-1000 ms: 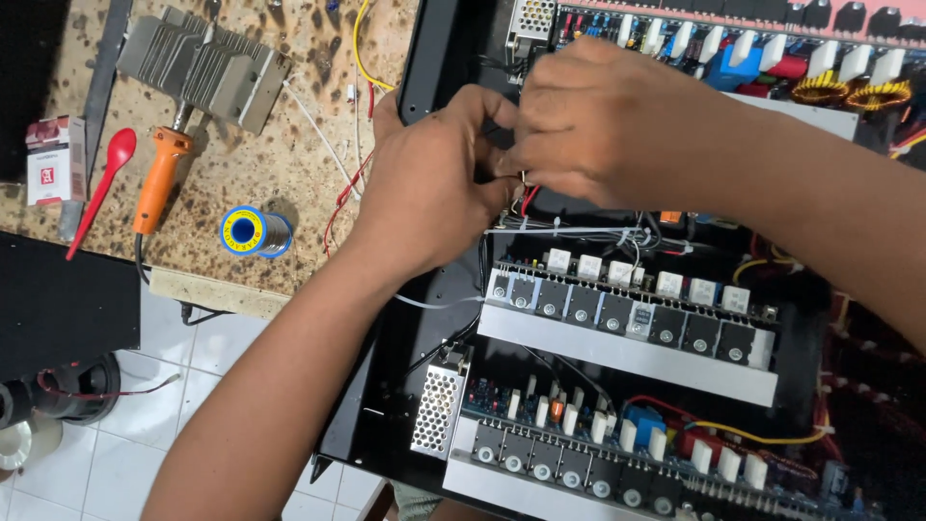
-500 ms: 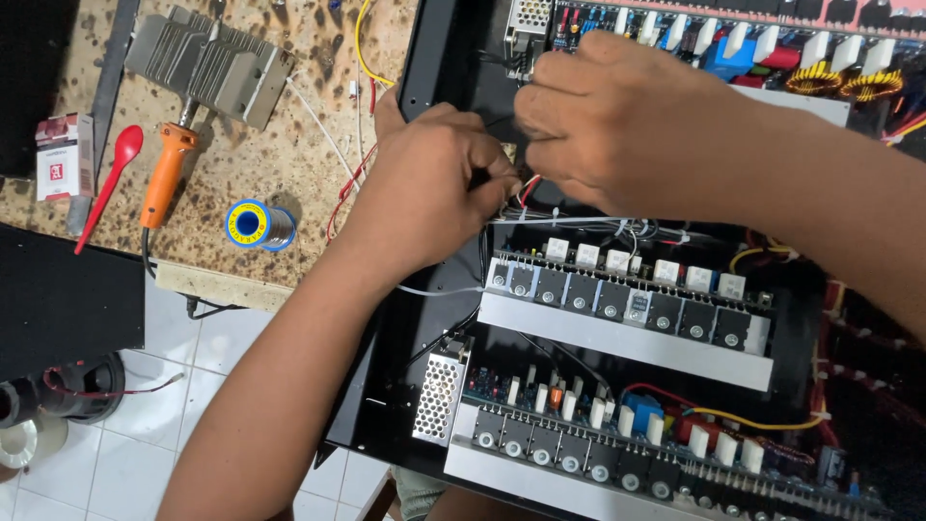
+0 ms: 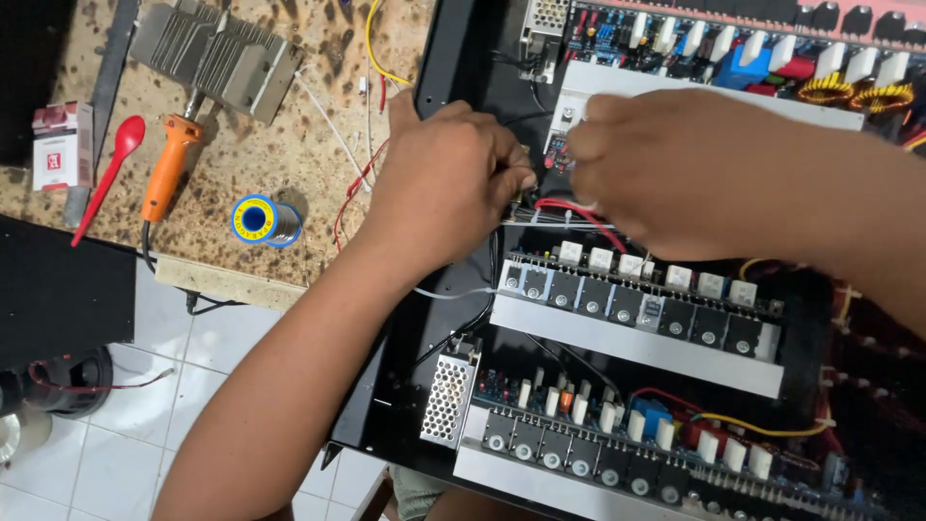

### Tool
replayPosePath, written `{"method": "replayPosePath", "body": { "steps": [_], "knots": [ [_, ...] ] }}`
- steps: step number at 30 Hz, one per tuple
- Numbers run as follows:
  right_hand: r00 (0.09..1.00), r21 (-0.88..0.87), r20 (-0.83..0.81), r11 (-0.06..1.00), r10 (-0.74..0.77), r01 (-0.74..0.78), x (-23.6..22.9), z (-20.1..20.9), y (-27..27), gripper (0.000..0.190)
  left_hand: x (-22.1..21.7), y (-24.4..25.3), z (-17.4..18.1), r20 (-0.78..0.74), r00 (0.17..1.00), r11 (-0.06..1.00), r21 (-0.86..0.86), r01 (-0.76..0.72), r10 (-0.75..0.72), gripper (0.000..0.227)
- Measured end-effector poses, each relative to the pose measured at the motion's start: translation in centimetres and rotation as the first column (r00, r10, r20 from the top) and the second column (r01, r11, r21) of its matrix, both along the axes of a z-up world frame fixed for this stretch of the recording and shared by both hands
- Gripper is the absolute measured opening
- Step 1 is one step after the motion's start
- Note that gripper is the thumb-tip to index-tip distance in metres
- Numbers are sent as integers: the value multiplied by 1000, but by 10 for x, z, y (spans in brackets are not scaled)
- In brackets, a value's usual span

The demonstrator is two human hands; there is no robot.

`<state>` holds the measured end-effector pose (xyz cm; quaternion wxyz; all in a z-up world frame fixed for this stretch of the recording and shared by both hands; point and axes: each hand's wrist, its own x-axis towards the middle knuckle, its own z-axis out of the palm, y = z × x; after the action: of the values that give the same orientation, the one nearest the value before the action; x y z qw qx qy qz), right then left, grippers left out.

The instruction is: The person works on the internal wiring of an electronic device, connecting wires to circuit boards and securing them with zip ties. They use pliers to cut the zip ties and organize the cables within the chassis.

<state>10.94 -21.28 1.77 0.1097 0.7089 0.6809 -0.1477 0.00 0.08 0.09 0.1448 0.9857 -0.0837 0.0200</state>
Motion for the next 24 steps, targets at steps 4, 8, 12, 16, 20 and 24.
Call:
{"method": "replayPosePath", "body": {
  "steps": [4,8,12,16,20,24],
  "knots": [
    [991,245,109,968,-76,47,-9,1,8,14,0,3,-3,3,1000,996,-88,22,-21,10],
    [991,9,113,997,-77,77,-12,-7,15,12,0,3,-5,45,999,997,-76,29,-26,18],
    [950,202,271,956,154,-212,0,-22,14,28,1,1,-3,26,1000,993,-116,18,-15,22],
    [911,241,334,913,242,-330,2,-20,12,33,5,-3,3,-9,1000,990,-138,-20,19,24],
    [873,197,425,916,241,-349,-7,-10,16,18,4,-3,4,-63,997,979,-192,-66,55,26],
    [867,236,446,905,223,-354,-2,-24,13,21,3,-1,0,19,998,978,-200,-52,57,20]
  ]
}}
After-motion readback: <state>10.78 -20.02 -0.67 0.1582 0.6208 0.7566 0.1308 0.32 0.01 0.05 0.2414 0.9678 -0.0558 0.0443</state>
